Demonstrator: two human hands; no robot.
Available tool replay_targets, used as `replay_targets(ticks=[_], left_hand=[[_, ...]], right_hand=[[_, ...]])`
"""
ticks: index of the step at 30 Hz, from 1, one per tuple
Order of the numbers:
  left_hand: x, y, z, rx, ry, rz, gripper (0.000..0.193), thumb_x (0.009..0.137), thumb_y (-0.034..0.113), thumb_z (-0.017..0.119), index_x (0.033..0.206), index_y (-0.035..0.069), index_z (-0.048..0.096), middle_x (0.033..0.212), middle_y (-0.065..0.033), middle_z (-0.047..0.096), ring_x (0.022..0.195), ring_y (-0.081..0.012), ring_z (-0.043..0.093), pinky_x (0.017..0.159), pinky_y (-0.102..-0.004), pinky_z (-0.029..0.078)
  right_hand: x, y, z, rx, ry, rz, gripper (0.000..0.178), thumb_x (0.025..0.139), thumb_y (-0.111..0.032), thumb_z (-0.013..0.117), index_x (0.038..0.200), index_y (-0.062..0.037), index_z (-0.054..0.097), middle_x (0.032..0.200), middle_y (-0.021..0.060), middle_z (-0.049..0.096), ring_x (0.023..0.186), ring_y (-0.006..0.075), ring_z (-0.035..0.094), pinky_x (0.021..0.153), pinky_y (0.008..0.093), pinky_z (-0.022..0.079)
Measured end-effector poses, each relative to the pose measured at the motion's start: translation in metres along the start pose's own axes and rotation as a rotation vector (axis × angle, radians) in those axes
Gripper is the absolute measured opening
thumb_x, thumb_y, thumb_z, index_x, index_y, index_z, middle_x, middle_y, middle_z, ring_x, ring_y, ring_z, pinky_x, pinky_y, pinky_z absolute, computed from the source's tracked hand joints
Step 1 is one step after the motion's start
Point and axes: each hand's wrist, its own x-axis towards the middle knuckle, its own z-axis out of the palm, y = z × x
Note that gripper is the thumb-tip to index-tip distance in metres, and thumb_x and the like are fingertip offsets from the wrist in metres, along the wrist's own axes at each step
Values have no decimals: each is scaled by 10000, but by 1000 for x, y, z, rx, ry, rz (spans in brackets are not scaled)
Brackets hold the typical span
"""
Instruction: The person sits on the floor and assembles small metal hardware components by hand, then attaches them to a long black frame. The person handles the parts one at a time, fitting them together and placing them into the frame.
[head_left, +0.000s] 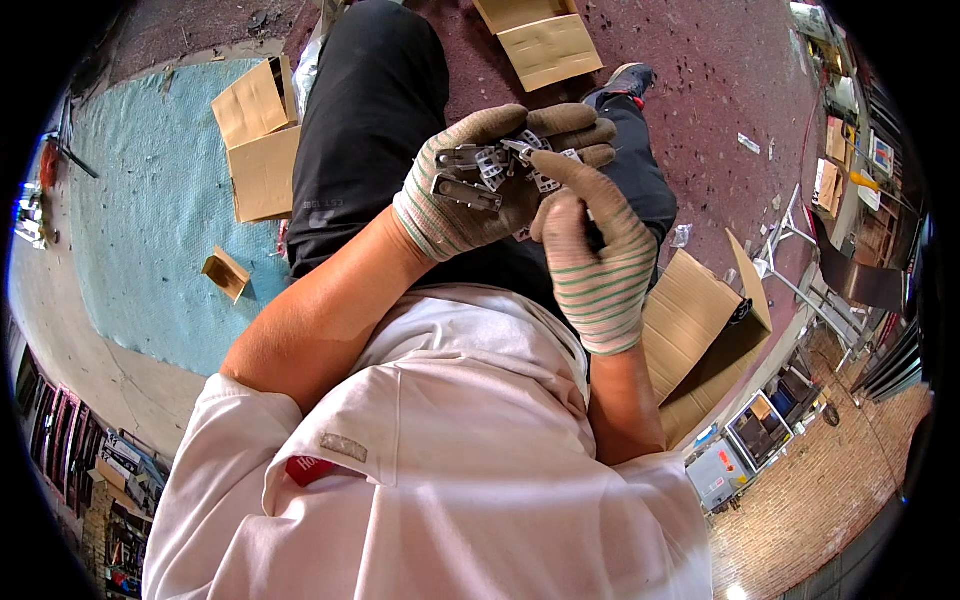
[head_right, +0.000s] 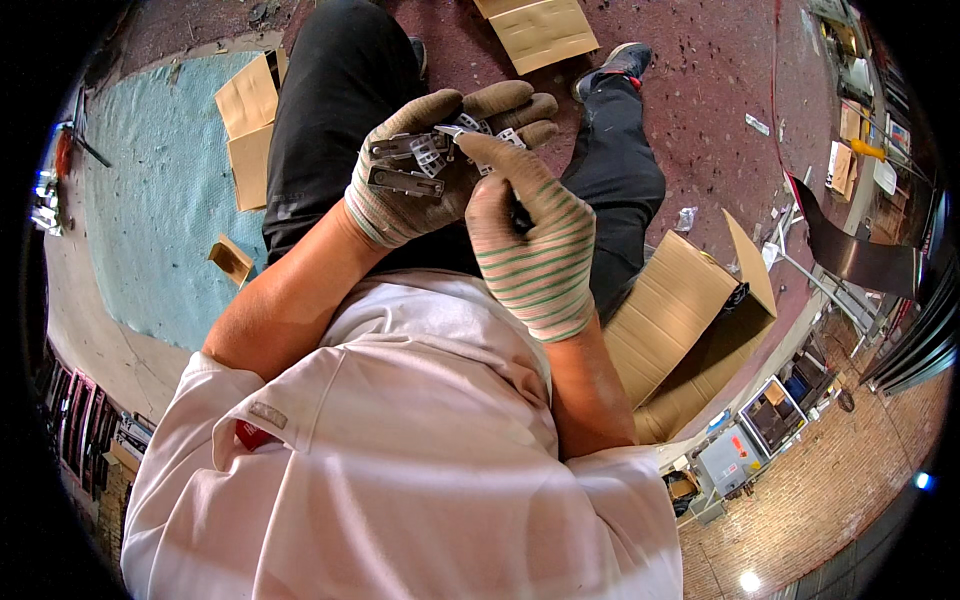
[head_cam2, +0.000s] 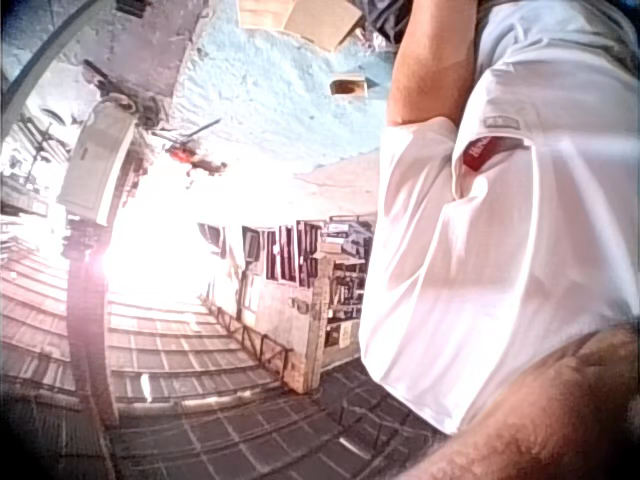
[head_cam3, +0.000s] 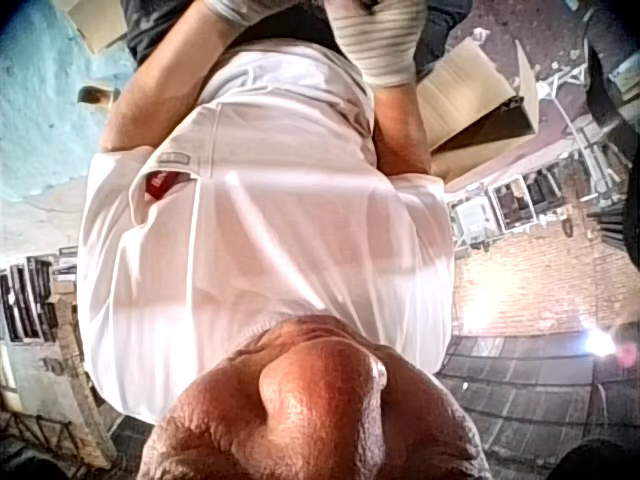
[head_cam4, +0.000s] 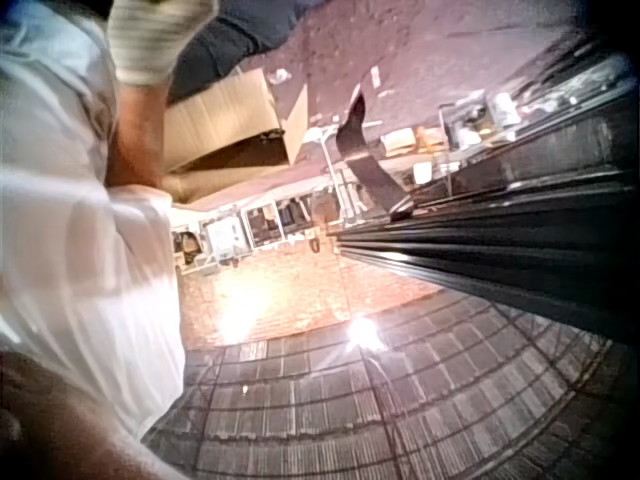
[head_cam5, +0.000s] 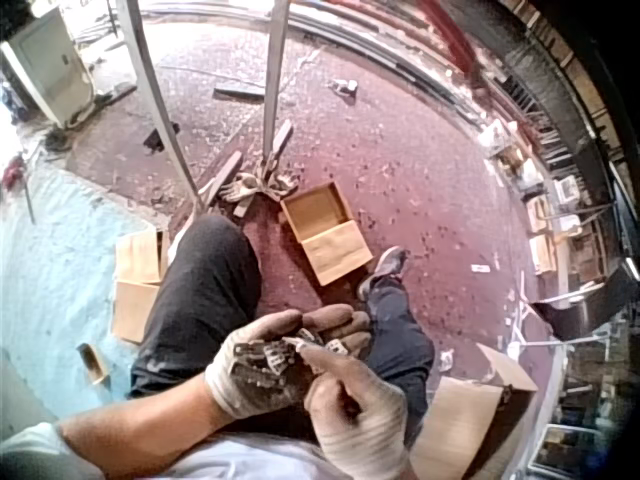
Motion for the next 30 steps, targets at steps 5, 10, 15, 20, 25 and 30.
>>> replay_targets(ticks=[5, 10, 15, 20, 25, 30], left_hand=[[0, -2, -11, -145, -344, 13, 607, 1055, 299, 365, 1519, -83, 282, 1561, -252, 352, 1454, -363, 350, 1222, -450, 281], [0, 4, 1, -107, 34, -38, 602, 1044, 289, 373, 1532, -52, 290, 1590, -224, 328, 1474, -366, 323, 1211, -486, 286], [-1, 7, -1, 17, 48, 19, 605, 1040, 283, 367, 1540, -47, 283, 1601, -228, 309, 1474, -375, 325, 1203, -524, 285], [-4, 12, -2, 47, 87, 63, 610, 1033, 287, 382, 1534, -49, 294, 1583, -237, 337, 1460, -376, 352, 1190, -523, 313], [-5, 13, -1, -94, 60, 94, 611, 1029, 282, 394, 1516, -76, 304, 1565, -271, 341, 1457, -407, 345, 1182, -547, 333], [-9, 16, -6, -151, -18, 83, 522, 1017, 250, 459, 1399, -97, 377, 1488, -243, 389, 1442, -386, 353, 1147, -537, 392]], right_hand=[[1, -4, -14, 913, -11, 345, 286, 1011, -175, 551, 1232, -7, 623, 697, 22, 578, 511, 72, 455, 489, 201, 365], [11, 16, -31, 1569, -116, 293, 417, 984, -199, 537, 1301, 72, 538, 904, 115, 624, 704, 174, 514, 551, 277, 440], [23, 17, -39, 1733, -68, 287, 428, 939, -113, 540, 1312, 97, 553, 942, 47, 482, 776, 130, 466, 674, 269, 471], [48, 37, -44, 1805, 5, 298, 423, 927, -151, 549, 1279, 80, 592, 1168, 178, 644, 1094, 260, 607, 911, 384, 534], [77, 64, -43, 1784, 49, 339, 401, 907, -149, 563, 1236, 72, 622, 1201, 231, 661, 1158, 334, 637, 1004, 469, 530], [110, 135, -33, 1758, 67, 559, 280, 899, -142, 585, 1090, 50, 658, 1068, 172, 677, 904, 274, 648, 801, 398, 562]])
